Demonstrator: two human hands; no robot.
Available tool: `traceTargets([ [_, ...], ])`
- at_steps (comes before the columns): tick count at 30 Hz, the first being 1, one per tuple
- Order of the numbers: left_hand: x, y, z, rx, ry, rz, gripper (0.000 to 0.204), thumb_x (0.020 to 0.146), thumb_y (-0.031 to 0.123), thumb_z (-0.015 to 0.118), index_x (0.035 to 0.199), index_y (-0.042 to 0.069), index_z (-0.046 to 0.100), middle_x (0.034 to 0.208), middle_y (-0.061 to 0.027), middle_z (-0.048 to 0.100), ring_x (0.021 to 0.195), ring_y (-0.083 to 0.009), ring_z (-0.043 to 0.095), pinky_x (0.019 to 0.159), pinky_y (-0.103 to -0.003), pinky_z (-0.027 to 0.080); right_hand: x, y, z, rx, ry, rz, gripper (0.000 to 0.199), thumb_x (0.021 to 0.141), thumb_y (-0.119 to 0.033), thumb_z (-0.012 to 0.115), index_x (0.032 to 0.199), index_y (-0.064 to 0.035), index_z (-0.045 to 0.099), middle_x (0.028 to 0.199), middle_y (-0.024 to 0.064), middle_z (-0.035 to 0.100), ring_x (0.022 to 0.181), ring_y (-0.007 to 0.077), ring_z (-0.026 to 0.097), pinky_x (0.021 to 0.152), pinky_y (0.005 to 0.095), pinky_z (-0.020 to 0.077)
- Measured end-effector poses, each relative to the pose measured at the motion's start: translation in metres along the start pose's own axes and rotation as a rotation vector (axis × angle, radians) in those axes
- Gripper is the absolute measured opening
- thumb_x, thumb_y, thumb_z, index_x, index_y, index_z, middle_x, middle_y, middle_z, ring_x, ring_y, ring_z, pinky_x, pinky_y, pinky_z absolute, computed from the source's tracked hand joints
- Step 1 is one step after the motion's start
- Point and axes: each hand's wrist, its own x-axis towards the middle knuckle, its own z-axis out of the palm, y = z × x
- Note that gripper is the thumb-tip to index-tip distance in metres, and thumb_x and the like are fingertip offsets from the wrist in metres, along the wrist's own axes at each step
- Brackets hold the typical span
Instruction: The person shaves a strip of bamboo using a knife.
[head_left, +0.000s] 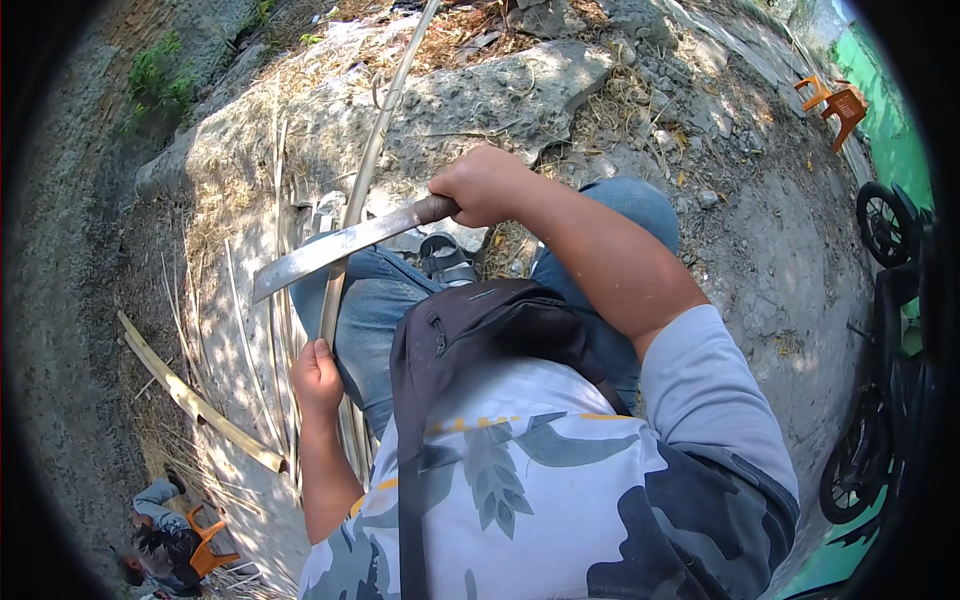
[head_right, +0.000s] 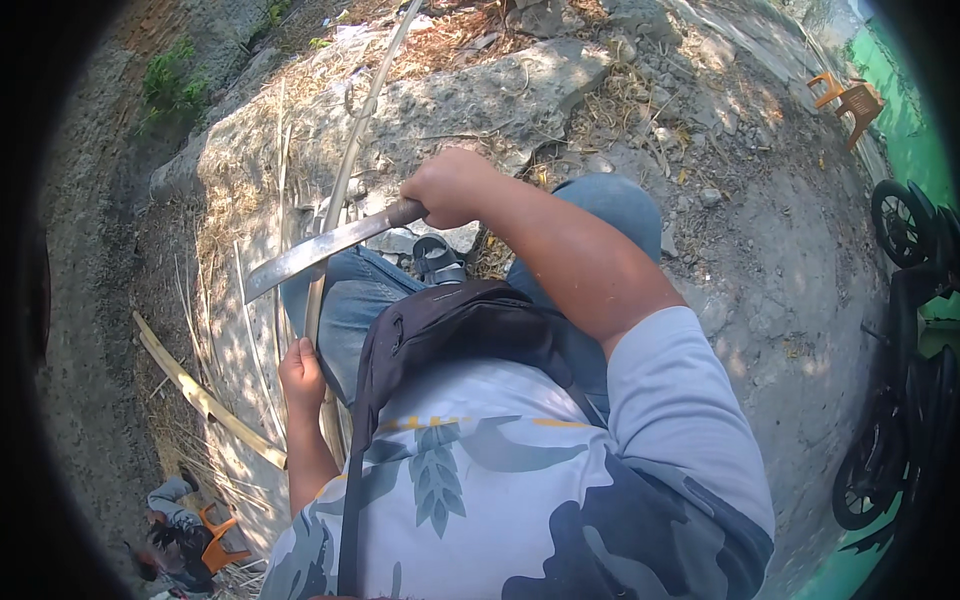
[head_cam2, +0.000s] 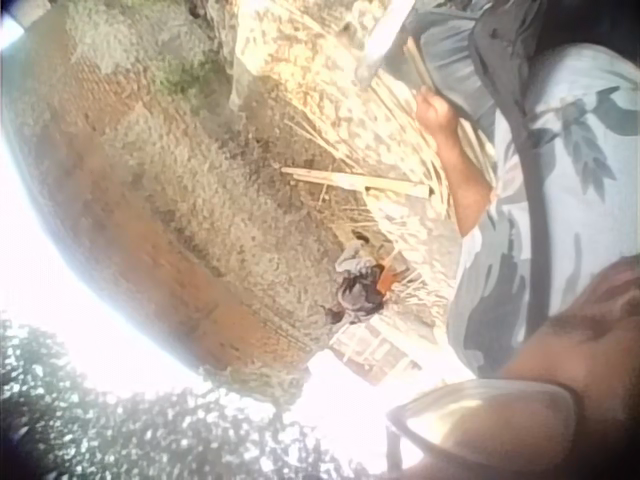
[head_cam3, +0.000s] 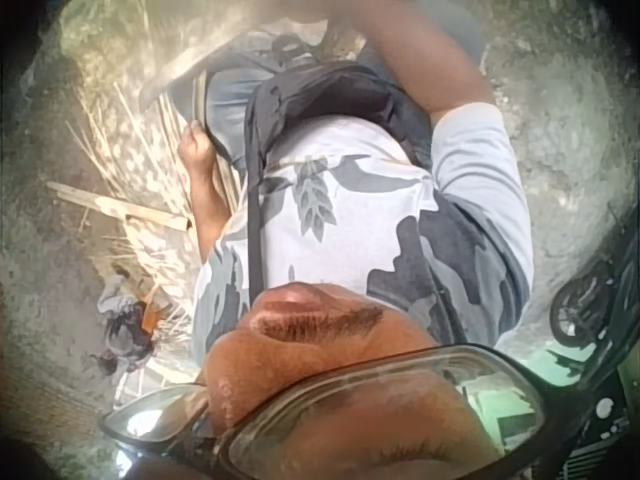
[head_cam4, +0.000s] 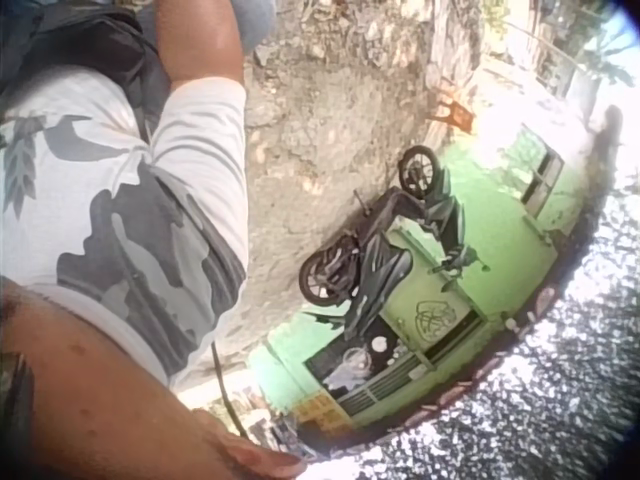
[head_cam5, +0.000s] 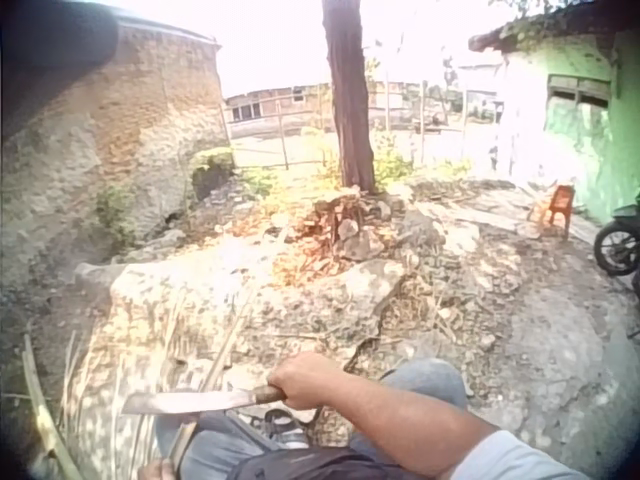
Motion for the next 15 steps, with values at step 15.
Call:
traceTargets([
  [15,0.0,-0.002,-0.001,-0.028,0.0,-0.015,0.041,0.109,0.024,0.052,0.076,-0.001,0.053,0.06,-0.0094,0.049,0.058,-0.0142,0.042,0.054,-0.037,0.038,-0.006,0.027,-0.013,0.097,0.025,0.253,0.026,0.076,-0.024,0.07,0.1,-0.0172,0.076,0.095,0.011,0.075,0.095,0.0328,0.073,0.083,0.0477,0.0577],
])
